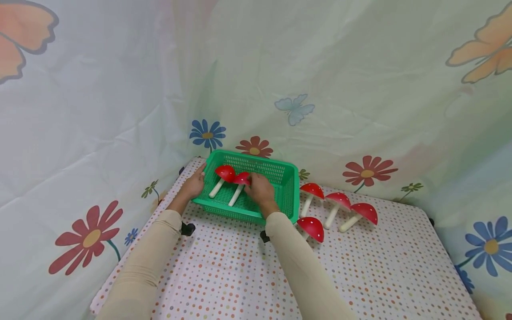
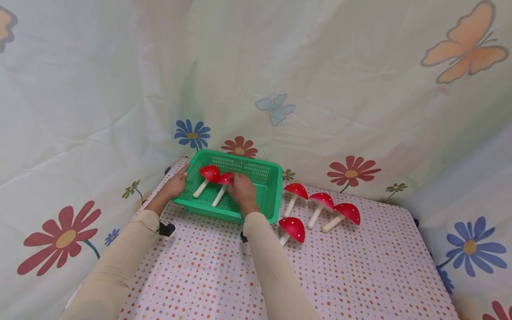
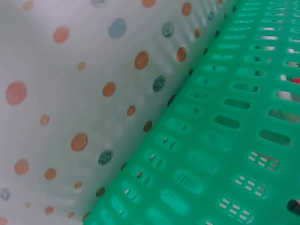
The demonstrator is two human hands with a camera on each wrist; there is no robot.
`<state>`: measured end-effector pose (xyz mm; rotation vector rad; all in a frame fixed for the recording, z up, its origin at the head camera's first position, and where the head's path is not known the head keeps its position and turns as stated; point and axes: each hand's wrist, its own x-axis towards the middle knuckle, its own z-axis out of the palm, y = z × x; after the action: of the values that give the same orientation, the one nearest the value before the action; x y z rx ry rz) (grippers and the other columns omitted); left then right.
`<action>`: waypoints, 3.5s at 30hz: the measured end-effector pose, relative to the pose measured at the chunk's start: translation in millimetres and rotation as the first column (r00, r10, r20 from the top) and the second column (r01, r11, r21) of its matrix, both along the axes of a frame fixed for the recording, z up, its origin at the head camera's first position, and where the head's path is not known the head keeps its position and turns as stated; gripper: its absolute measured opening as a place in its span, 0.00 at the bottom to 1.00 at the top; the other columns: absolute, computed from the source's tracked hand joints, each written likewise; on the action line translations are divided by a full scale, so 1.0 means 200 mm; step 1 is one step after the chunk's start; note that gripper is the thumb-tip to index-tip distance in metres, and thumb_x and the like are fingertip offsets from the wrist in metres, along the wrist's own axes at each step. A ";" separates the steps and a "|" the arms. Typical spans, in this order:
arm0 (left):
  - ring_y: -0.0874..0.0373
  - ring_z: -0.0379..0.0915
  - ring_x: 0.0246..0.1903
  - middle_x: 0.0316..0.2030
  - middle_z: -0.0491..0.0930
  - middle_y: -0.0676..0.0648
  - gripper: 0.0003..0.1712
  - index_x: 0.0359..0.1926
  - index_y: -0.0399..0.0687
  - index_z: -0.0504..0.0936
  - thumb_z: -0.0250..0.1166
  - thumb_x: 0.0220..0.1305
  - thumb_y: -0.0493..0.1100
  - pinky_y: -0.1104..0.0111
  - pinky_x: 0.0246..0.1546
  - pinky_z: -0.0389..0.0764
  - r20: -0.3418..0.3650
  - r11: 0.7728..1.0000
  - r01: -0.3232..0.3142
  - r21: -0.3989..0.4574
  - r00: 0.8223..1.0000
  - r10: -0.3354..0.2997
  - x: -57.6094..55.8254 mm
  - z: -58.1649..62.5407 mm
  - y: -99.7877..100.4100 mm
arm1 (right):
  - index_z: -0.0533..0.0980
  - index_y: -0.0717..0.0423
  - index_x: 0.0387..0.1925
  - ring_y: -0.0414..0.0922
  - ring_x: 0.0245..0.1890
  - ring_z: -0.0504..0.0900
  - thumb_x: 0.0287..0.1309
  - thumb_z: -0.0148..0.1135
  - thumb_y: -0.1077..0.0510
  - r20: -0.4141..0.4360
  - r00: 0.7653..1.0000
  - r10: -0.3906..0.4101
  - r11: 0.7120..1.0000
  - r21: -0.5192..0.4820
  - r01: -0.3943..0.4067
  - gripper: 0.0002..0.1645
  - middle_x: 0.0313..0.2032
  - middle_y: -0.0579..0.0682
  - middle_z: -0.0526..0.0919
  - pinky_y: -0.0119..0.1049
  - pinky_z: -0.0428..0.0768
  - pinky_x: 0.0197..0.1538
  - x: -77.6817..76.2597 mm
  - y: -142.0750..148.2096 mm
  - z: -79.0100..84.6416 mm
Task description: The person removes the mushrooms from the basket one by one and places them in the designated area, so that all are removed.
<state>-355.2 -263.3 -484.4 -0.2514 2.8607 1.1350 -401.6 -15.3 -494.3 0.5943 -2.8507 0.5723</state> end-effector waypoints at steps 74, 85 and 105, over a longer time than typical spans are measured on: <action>0.31 0.71 0.59 0.73 0.59 0.34 0.30 0.79 0.57 0.41 0.28 0.81 0.50 0.43 0.56 0.73 0.001 0.994 -0.002 -0.111 1.000 0.002 0.00 0.01 0.04 | 0.81 0.66 0.33 0.53 0.38 0.87 0.59 0.64 0.66 -0.375 0.924 -0.076 0.862 -0.490 -0.128 0.04 0.39 0.59 0.86 0.44 0.87 0.38 0.13 0.46 0.27; 0.35 0.76 0.48 0.73 0.59 0.35 0.30 0.79 0.59 0.41 0.26 0.80 0.51 0.47 0.46 0.75 0.002 0.996 -0.006 -0.093 1.000 0.006 -0.01 0.01 -0.01 | 0.81 0.68 0.33 0.53 0.35 0.87 0.55 0.66 0.69 -0.500 0.851 -0.162 0.846 -0.514 -0.141 0.03 0.40 0.59 0.87 0.41 0.86 0.34 0.25 0.80 0.34; 0.32 0.70 0.60 0.75 0.54 0.35 0.31 0.80 0.58 0.38 0.26 0.80 0.50 0.42 0.58 0.70 0.008 0.998 0.007 -0.066 1.000 -0.006 0.01 0.04 -0.03 | 0.80 0.70 0.34 0.57 0.31 0.85 0.49 0.69 0.69 -0.448 0.838 -0.312 0.921 -0.359 0.151 0.09 0.35 0.62 0.83 0.34 0.84 0.33 0.46 1.38 0.13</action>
<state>-353.1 -269.1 -476.5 -0.2485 2.8938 1.0367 -309.3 260.9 -467.4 0.2737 -2.2363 0.6876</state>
